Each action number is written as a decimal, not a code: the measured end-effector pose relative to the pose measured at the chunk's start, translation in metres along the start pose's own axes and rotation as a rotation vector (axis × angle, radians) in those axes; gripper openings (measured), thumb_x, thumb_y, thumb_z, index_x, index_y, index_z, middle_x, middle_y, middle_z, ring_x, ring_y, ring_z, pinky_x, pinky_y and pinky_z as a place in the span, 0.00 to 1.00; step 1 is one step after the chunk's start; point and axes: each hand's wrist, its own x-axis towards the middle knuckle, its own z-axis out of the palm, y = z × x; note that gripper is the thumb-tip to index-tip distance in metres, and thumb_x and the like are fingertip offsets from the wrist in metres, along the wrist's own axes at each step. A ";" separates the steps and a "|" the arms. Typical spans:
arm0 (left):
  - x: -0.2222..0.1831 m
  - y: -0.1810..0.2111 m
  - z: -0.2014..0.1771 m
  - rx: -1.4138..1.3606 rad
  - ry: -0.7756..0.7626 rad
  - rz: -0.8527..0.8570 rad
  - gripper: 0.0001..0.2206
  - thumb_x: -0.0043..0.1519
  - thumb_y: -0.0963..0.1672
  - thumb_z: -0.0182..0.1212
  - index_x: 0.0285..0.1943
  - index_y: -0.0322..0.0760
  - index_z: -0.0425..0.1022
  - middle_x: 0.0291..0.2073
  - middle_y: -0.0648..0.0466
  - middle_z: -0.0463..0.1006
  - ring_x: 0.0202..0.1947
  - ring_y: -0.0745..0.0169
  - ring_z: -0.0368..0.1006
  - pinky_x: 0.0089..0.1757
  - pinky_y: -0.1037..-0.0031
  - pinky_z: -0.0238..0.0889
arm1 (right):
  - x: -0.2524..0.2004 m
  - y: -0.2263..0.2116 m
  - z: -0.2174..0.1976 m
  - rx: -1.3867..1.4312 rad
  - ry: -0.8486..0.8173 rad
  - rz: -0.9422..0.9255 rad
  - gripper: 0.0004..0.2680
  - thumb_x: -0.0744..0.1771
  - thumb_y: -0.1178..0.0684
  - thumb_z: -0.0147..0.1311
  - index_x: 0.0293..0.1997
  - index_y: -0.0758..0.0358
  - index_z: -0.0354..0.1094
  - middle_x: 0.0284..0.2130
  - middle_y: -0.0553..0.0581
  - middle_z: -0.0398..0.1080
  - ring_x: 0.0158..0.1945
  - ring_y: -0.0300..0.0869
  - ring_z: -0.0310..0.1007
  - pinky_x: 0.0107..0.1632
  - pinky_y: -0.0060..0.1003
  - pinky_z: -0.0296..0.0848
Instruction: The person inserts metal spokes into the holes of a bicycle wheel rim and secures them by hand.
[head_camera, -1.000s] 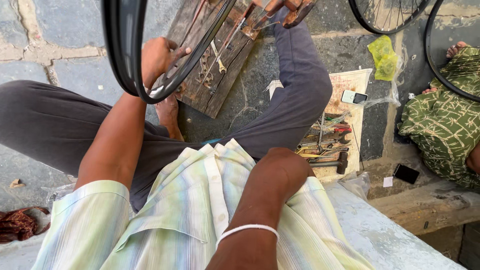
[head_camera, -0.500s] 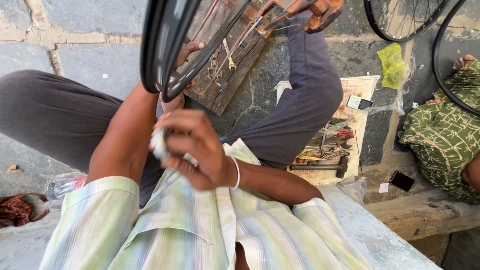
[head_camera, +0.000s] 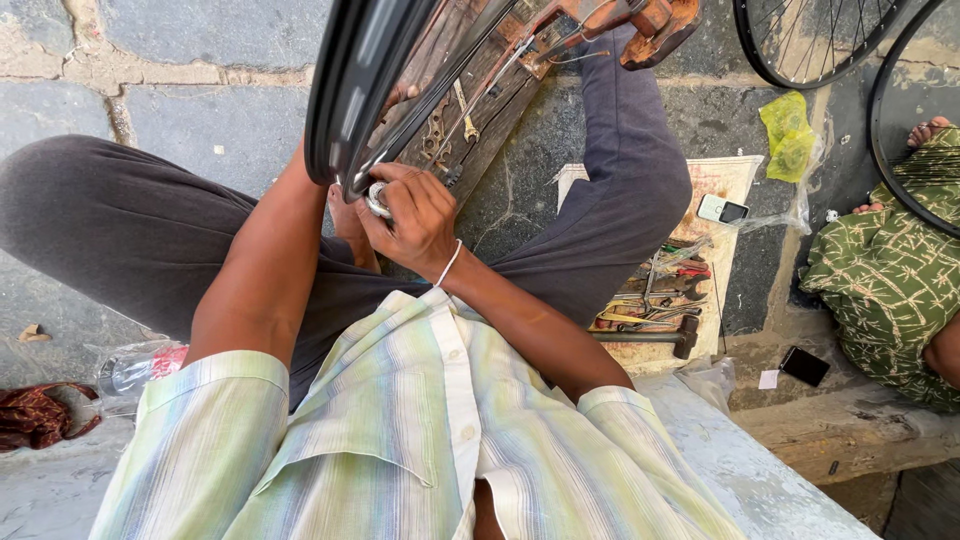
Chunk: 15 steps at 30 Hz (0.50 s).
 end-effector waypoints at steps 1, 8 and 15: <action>0.001 0.000 0.001 -0.002 0.001 0.003 0.23 0.59 0.56 0.71 0.42 0.31 0.83 0.25 0.43 0.80 0.27 0.48 0.77 0.31 0.59 0.70 | -0.001 0.001 0.001 -0.003 0.007 -0.003 0.09 0.62 0.60 0.65 0.35 0.67 0.64 0.41 0.61 0.73 0.43 0.53 0.77 0.46 0.45 0.75; -0.001 -0.002 0.001 -0.024 -0.002 -0.003 0.22 0.59 0.55 0.71 0.43 0.31 0.83 0.26 0.42 0.80 0.28 0.48 0.78 0.32 0.60 0.70 | -0.015 0.012 0.008 -0.023 -0.024 -0.009 0.09 0.62 0.61 0.66 0.33 0.67 0.65 0.41 0.64 0.75 0.43 0.52 0.79 0.45 0.44 0.77; -0.002 -0.001 -0.001 -0.041 0.003 -0.008 0.21 0.60 0.54 0.70 0.44 0.31 0.82 0.28 0.42 0.80 0.30 0.47 0.78 0.33 0.61 0.70 | 0.003 0.010 0.003 -0.061 -0.038 0.013 0.10 0.62 0.60 0.67 0.30 0.66 0.63 0.39 0.67 0.75 0.43 0.54 0.81 0.44 0.43 0.79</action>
